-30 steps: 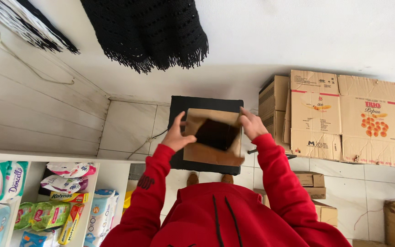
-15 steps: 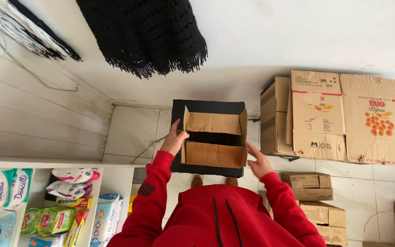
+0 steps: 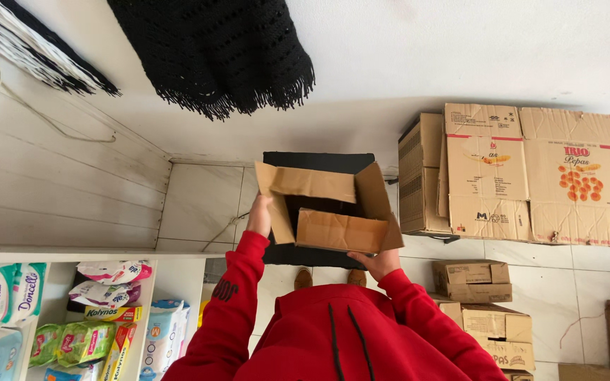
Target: The person picks up several cardboard boxes one at a time and folds each one flat before placing them onto a stack of already flattened boxes.
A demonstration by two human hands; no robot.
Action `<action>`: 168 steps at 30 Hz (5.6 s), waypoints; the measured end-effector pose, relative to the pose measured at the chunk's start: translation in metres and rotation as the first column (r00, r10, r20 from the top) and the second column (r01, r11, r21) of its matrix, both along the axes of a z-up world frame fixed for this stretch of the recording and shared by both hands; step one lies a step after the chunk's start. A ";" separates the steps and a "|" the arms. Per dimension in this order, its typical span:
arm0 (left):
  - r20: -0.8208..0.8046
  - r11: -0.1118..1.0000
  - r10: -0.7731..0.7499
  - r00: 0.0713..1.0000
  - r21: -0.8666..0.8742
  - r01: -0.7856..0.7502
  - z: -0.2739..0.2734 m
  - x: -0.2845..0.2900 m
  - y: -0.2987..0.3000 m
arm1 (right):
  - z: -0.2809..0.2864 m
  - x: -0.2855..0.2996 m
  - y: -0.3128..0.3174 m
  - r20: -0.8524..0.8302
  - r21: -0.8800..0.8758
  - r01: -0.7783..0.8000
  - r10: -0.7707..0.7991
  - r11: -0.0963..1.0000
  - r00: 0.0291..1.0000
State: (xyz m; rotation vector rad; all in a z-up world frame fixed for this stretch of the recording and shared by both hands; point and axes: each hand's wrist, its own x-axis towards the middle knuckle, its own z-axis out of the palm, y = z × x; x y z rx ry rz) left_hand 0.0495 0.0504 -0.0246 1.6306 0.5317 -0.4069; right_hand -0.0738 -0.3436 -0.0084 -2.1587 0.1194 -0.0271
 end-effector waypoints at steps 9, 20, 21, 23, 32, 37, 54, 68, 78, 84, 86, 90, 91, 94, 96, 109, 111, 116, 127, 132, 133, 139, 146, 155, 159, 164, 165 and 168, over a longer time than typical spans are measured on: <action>0.004 0.770 0.511 0.860 -0.448 -0.455 -0.052 0.006 0.002 | -0.047 0.003 -0.024 0.189 0.167 -0.105 0.072 0.980 0.979; 0.387 0.871 0.358 0.849 -0.467 -0.154 0.130 -0.028 0.005 | 0.030 0.028 -0.059 0.189 0.238 -0.136 0.092 0.962 0.978; 0.434 0.922 0.299 0.850 -0.360 -0.140 0.141 -0.029 0.012 | 0.035 0.033 -0.070 0.211 0.212 -0.163 0.118 0.963 0.970; 0.475 0.960 0.236 0.848 -0.250 -0.127 0.158 -0.029 0.028 | 0.027 0.039 -0.092 0.233 0.184 -0.191 0.147 0.964 0.961; 0.348 0.949 -0.316 0.883 0.133 0.287 0.150 -0.015 0.090 | 0.016 0.063 -0.111 0.160 0.598 -0.179 0.103 0.782 0.982; 0.364 0.948 -0.310 0.878 0.188 0.257 0.133 -0.013 0.100 | 0.018 0.075 -0.099 0.106 0.683 -0.091 0.024 0.725 0.994; 0.228 0.998 0.059 0.972 0.003 -0.061 0.024 -0.029 0.069 | -0.008 -0.009 -0.034 -0.293 0.683 0.320 -0.156 0.656 0.943; 0.221 0.924 -0.259 0.940 -0.228 0.308 -0.012 -0.037 -0.013 | 0.011 -0.129 -0.088 -0.326 0.633 0.545 -0.449 0.550 0.832; 0.216 0.814 -0.378 0.900 -0.385 0.435 0.045 -0.040 -0.179 | 0.016 -0.194 -0.202 -0.292 0.577 0.597 -0.541 0.558 0.789; 0.236 0.805 -0.377 0.896 -0.396 0.443 -0.002 -0.050 -0.281 | 0.024 -0.222 -0.296 -0.298 0.415 0.680 -0.616 0.604 0.729; 0.234 0.808 -0.388 0.892 -0.378 0.451 -0.024 -0.057 -0.309 | 0.022 -0.233 -0.328 -0.300 0.343 0.700 -0.633 0.627 0.714; 0.188 0.834 -0.325 0.927 -0.405 0.374 -0.020 -0.074 -0.356 | 0.037 -0.235 -0.381 -0.295 0.022 0.687 -0.652 0.726 0.698; 0.174 0.839 -0.308 0.935 -0.414 0.353 -0.020 -0.076 -0.364 | 0.045 -0.231 -0.392 -0.299 -0.073 0.663 -0.650 0.745 0.698; 0.171 0.849 -0.318 0.933 -0.387 0.360 -0.031 -0.068 -0.380 | 0.034 -0.218 -0.429 -0.250 -0.189 0.646 -0.672 0.740 0.697; 0.149 0.854 -0.335 0.931 -0.370 0.366 -0.033 -0.063 -0.392 | 0.039 -0.201 -0.451 -0.222 -0.177 0.647 -0.671 0.742 0.708; 0.199 0.948 -0.299 0.933 -0.054 0.315 -0.071 0.058 -0.505 | 0.035 -0.023 -0.575 -0.112 -0.289 0.625 -0.674 0.725 0.730; 0.123 0.938 -0.346 0.930 0.066 0.340 -0.063 0.074 -0.517 | 0.042 0.007 -0.582 -0.124 -0.355 0.591 -0.663 0.725 0.738; -0.044 0.862 -0.453 0.890 0.234 0.450 -0.067 0.102 -0.521 | 0.072 0.053 -0.576 -0.201 -0.499 0.488 -0.644 0.716 0.738; -0.144 0.852 -0.482 0.864 0.153 0.501 -0.050 0.123 -0.531 | 0.057 0.082 -0.563 -0.267 -0.555 0.439 -0.651 0.707 0.710; -0.092 0.763 -0.524 0.846 0.390 0.515 -0.028 0.125 -0.519 | 0.033 0.080 -0.562 -0.118 -0.573 0.506 -0.676 0.644 0.727; -0.059 0.679 -0.569 0.820 0.529 0.509 -0.026 0.124 -0.513 | 0.023 0.075 -0.562 -0.047 -0.496 0.570 -0.675 0.655 0.736; 0.002 0.560 -0.641 0.768 0.686 0.465 -0.039 0.109 -0.503 | -0.033 0.004 -0.562 0.308 -0.483 0.692 -0.636 0.536 0.708; 0.184 0.610 -0.721 0.668 0.626 0.486 -0.017 0.052 -0.514 | -0.120 -0.141 -0.503 0.216 -0.433 0.752 -0.752 0.497 0.622; 0.457 0.497 -0.858 0.235 0.623 0.604 -0.035 -0.065 -0.567 | -0.185 -0.351 -0.315 -0.576 -0.322 0.688 -0.711 0.650 0.403; 0.497 0.477 -0.847 0.192 0.547 0.689 -0.041 -0.137 -0.576 | -0.171 -0.449 -0.238 -0.717 -0.152 0.746 -0.592 0.649 0.368; 0.358 0.305 -0.927 0.112 0.547 0.780 -0.083 -0.217 -0.562 | -0.151 -0.545 -0.144 -0.835 -0.056 0.820 -0.478 0.569 0.274; 0.307 0.270 -0.946 0.103 0.571 0.776 -0.094 -0.231 -0.556 | -0.151 -0.563 -0.125 -0.851 -0.054 0.837 -0.463 0.545 0.247; 0.159 0.152 -0.985 0.071 0.585 0.797 -0.117 -0.264 -0.536 | -0.175 -0.614 -0.060 -0.881 -0.046 0.873 -0.431 0.486 0.193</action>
